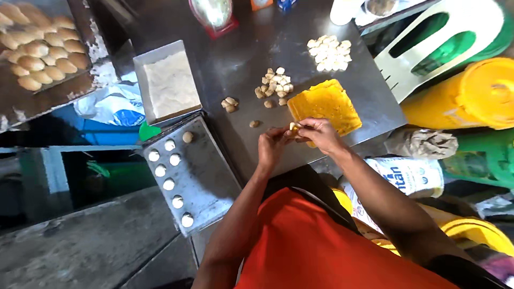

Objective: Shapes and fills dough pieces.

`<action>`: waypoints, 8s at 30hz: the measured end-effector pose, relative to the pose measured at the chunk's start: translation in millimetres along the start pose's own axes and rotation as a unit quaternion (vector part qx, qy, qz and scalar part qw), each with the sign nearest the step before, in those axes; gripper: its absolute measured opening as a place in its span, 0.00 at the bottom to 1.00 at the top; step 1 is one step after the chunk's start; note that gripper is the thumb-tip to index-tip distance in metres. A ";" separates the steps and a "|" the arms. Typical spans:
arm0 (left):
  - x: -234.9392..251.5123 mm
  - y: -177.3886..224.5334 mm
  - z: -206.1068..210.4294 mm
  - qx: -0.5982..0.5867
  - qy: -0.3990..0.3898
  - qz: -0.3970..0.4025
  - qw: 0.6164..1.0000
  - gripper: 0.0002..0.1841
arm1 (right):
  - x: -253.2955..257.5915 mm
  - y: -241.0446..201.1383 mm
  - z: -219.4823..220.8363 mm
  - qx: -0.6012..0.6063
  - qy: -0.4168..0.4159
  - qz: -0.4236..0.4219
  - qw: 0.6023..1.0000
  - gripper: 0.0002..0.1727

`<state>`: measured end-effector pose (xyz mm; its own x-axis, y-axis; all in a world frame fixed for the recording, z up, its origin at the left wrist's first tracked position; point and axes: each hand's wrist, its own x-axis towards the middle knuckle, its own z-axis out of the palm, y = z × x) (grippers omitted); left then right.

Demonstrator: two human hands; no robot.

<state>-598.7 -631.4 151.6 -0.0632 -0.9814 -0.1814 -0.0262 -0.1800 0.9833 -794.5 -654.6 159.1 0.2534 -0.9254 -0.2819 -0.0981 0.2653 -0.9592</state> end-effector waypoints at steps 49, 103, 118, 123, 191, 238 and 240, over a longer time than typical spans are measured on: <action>-22.1 9.5 -43.3 -0.022 0.166 -0.029 0.985 0.09 | 30.8 -30.2 45.5 -0.071 -0.123 -0.046 0.989 0.19; -88.6 -113.6 -347.6 0.372 0.374 -0.146 0.837 0.14 | 137.3 67.8 328.4 -0.283 -0.273 -0.288 0.873 0.17; 18.3 -95.1 -352.4 0.379 0.266 -0.172 0.870 0.21 | 144.0 96.3 330.4 -0.278 -0.187 -0.292 0.896 0.19; 49.4 -97.1 -349.8 0.381 0.252 -0.154 0.876 0.16 | 155.8 99.6 201.2 -0.396 -0.026 -0.153 0.905 0.19; -2.4 -68.4 3.4 0.016 0.026 -0.121 0.992 0.16 | 214.2 6.8 -120.6 -0.625 0.085 0.139 0.763 0.19; -20.4 -41.7 -61.9 0.078 0.109 -0.100 0.986 0.11 | 57.1 46.4 75.1 -0.217 -0.097 -0.104 0.966 0.06; -20.6 -51.5 -65.8 0.176 0.095 -0.086 0.976 0.08 | 57.7 53.7 81.5 -0.204 -0.118 -0.032 0.971 0.07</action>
<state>-530.4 -606.3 105.6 0.1569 -0.9396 -0.3041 -0.3640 -0.3413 0.8666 -706.7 -671.7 89.4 0.4810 -0.8356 -0.2653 -0.4362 0.0344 -0.8992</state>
